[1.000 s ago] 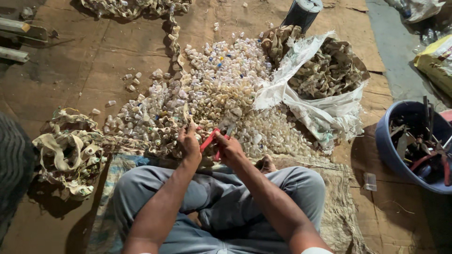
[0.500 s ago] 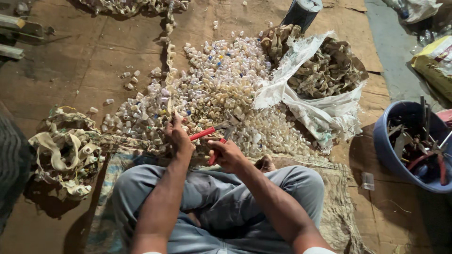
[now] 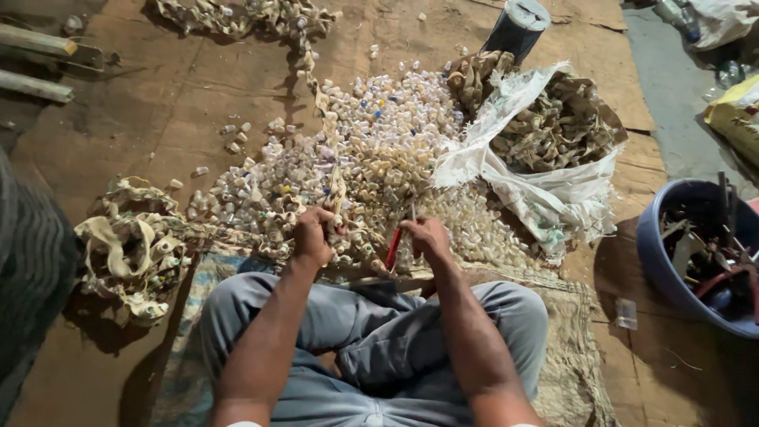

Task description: The person sits on the floor and uses red-handled pliers to cut small plastic caps from a long, tangled strip of material. The cut caps are dropped onto a large pile on the floor.

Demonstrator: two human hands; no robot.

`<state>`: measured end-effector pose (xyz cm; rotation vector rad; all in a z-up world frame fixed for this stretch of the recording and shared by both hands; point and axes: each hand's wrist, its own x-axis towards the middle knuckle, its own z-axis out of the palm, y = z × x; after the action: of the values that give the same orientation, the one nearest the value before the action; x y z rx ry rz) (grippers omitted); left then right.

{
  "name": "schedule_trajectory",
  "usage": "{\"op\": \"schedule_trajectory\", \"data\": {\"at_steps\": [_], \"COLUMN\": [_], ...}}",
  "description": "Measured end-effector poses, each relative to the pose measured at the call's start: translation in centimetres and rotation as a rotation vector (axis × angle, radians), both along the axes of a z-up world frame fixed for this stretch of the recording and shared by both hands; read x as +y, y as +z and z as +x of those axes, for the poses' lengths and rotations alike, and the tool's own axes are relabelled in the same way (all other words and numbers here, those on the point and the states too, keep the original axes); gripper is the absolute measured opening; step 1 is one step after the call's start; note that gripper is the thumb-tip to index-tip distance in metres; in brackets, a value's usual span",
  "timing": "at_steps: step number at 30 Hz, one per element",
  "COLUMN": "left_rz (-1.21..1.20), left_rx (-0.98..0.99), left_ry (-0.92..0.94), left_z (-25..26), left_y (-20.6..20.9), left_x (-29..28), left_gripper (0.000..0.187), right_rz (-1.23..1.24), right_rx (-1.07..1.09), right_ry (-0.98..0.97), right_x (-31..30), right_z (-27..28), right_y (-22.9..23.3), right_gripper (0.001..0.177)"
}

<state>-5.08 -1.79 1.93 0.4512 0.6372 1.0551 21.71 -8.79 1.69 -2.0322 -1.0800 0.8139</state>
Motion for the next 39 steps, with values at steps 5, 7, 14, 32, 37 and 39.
{"op": "schedule_trajectory", "data": {"at_steps": [5, 7, 14, 32, 37, 39], "left_rz": [0.004, -0.015, 0.133, 0.129, 0.083, -0.018], "left_rx": [-0.158, -0.131, 0.288, 0.277, 0.361, 0.311], "left_ry": [-0.21, -0.253, -0.156, 0.033, 0.114, 0.153], "left_z": [-0.9, -0.1, 1.2, 2.3, 3.6, 4.6], "left_y": [1.0, 0.6, 0.7, -0.2, 0.5, 1.0], "left_x": [-2.9, -4.5, -6.2, -6.9, -6.9, -7.4], "left_gripper": [0.021, 0.019, 0.015, 0.017, 0.018, 0.029], "right_rz": [0.422, 0.192, 0.24, 0.547, 0.907, 0.619], "right_rx": [0.012, 0.66, 0.253, 0.203, -0.652, -0.017], "right_ry": [0.15, 0.244, 0.251, 0.259, 0.079, 0.107], "right_x": [-1.0, -2.0, -3.8, -4.4, -3.2, -2.4], "right_z": [-3.6, -6.4, -8.5, -8.0, -5.3, -5.2], "right_y": [2.6, 3.3, 5.7, 7.8, 8.5, 7.8], "right_gripper": [0.042, 0.042, 0.029, 0.024, 0.051, 0.041]}}
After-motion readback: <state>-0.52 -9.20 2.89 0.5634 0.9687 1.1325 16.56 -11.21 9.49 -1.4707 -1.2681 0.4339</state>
